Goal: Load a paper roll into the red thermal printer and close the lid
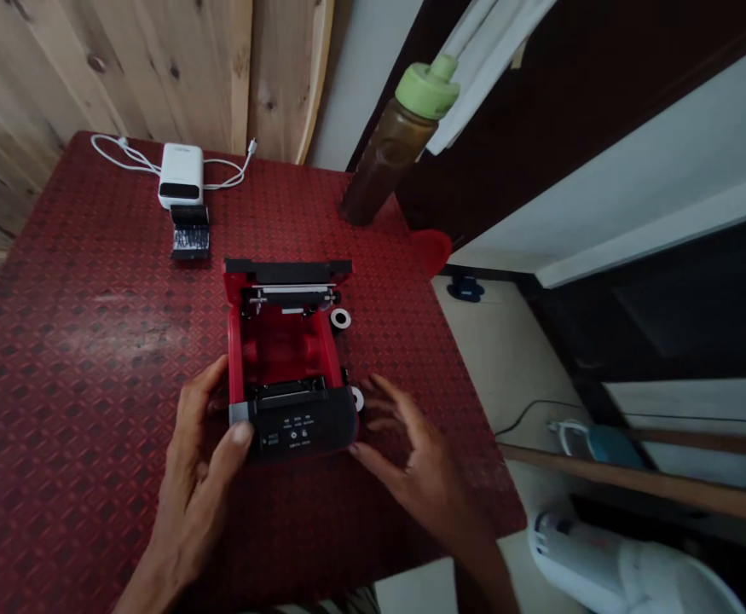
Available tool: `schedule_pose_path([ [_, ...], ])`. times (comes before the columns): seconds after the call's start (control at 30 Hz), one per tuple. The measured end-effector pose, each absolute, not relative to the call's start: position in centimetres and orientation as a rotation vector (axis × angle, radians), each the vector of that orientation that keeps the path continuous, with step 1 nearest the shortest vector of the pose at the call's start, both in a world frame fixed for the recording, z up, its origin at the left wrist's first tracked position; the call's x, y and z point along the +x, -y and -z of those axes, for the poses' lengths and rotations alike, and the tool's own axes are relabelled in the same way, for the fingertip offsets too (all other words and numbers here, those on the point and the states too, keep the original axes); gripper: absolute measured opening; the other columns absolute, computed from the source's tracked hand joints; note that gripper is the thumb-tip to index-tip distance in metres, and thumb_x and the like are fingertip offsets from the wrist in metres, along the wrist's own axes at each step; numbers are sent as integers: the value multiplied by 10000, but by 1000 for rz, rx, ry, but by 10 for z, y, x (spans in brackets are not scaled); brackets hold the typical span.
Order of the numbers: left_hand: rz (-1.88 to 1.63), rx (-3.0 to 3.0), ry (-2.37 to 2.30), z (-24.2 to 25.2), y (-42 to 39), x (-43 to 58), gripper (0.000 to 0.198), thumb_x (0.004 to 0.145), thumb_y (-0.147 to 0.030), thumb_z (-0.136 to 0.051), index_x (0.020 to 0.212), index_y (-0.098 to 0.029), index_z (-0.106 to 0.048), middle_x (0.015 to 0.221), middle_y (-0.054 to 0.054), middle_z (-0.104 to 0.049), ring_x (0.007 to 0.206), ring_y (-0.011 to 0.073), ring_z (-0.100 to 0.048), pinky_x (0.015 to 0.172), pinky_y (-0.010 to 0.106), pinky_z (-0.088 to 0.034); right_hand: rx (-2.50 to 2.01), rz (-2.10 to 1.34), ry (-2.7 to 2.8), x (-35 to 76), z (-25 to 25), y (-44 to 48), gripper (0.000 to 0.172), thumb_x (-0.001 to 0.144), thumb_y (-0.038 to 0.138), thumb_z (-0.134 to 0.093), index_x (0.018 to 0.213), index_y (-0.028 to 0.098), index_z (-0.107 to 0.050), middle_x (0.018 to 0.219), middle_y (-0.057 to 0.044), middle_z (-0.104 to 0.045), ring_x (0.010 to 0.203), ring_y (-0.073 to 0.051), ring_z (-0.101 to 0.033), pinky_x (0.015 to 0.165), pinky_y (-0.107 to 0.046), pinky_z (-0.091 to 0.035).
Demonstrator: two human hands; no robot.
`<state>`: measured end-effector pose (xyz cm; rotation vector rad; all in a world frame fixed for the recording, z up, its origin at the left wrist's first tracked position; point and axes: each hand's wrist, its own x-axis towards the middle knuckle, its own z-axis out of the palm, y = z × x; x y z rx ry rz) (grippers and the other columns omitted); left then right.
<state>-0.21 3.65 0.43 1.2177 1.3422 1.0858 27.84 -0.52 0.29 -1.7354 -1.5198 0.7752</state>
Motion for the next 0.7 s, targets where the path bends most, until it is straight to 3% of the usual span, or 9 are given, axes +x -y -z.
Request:
schedule_pose_path([
  [0.03,-1077,1203,-1352,-5,-37,-3,599,1079,-624,-684,1645,-435,-631,1608,50,-669,1454,388,-631,1138,584,-590,-1704,-859,1518,287,-13,1,682,905,334,-888,1556,344,-687,1398,-110,-852,1073,-299,-876,888,-489,-757],
  [0.1,-1057,1182,-1359,-7,-38,-4,625,1055,-638,-721,1638,-432,-631,1602,65,-669,1461,405,-629,1198,651,-549,-1647,-945,1485,302,-30,-15,462,969,410,-848,1420,334,-780,1317,-98,-876,1087,-280,-873,883,-461,-747],
  [0.17,-1030,1170,-1354,-7,-39,-6,637,1048,-639,-735,1640,-430,-626,1628,72,-656,1498,420,-612,1269,715,-479,-1677,-831,1431,308,-35,-42,291,1013,427,-797,1280,317,-832,1196,-80,-895,1077,-267,-865,930,-472,-723],
  [0.23,-1013,1166,-1354,-7,-40,-7,642,1045,-629,-746,1641,-426,-622,1672,77,-631,1548,435,-580,1320,755,-409,-1730,-671,1469,306,-25,-73,319,947,387,-827,1250,289,-835,1208,-84,-886,1099,-271,-842,994,-503,-683],
  [0.33,-1026,1161,-1354,-5,-39,-7,637,1048,-618,-741,1640,-416,-618,1682,93,-627,1566,451,-573,1325,781,-397,-1707,-701,1512,291,5,-109,453,816,364,-889,1250,254,-815,1250,-101,-875,1080,-283,-825,920,-462,-663],
  [0.53,-1043,1252,-1389,-1,-37,-7,604,1058,-572,-740,1639,-458,-615,1674,62,-641,1550,441,-595,1270,735,-491,-1683,-732,1443,276,41,-125,292,898,426,-817,1128,250,-777,1055,-51,-849,854,-224,-763,796,-382,-614],
  [0.7,-1005,1284,-1387,0,-35,-10,634,1076,-555,-716,1688,-474,-573,1690,52,-627,1534,439,-599,1246,674,-531,-1683,-693,1330,283,37,-120,344,898,501,-808,1131,267,-712,1046,-50,-826,932,-259,-789,842,-428,-641],
])
